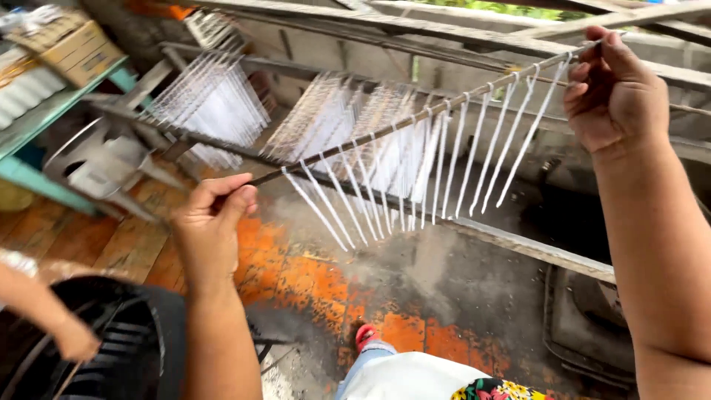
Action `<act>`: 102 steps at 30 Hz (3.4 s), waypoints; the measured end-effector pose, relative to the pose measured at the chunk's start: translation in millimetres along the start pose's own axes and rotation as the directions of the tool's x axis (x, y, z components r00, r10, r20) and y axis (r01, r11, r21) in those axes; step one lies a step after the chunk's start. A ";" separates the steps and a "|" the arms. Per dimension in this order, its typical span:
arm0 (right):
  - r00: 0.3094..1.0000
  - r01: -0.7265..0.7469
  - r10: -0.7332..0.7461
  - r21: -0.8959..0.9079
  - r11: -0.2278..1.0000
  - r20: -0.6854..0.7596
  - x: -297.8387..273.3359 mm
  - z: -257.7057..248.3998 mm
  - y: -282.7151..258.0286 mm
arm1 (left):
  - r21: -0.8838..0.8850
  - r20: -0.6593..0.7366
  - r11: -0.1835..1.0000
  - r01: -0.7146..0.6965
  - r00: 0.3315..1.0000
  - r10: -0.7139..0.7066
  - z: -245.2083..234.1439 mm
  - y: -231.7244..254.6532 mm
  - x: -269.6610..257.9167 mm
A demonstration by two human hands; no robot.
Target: Dipping racks of candle wicks into a vat of molten wax to build up candle layers.
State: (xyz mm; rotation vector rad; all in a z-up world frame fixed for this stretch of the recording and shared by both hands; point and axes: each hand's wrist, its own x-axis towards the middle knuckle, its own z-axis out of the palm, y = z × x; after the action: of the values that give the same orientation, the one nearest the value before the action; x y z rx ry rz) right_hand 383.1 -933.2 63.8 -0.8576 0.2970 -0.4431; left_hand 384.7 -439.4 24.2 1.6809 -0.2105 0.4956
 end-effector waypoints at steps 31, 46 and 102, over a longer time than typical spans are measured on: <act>0.854 0.071 -0.082 -0.041 0.997 -0.514 169.0 -265.8 -29.7 | 0.012 0.604 1.000 -0.024 0.797 0.012 314.4 -107.5 54.4; 0.868 -0.359 0.301 -0.081 0.930 -0.394 326.2 -315.1 112.8 | 0.410 0.277 0.857 0.311 0.853 -0.442 345.7 -256.5 -67.8; 0.777 -0.624 0.573 -0.443 0.644 -0.262 481.9 -250.4 356.0 | 0.639 0.000 0.743 0.201 0.965 -0.261 366.5 -327.9 -164.0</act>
State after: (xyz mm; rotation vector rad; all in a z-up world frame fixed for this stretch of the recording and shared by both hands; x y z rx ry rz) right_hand 786.7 -1129.7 -405.4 -1.1902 0.7939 0.2506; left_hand 447.7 -761.8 -376.9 2.3652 0.1285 0.3122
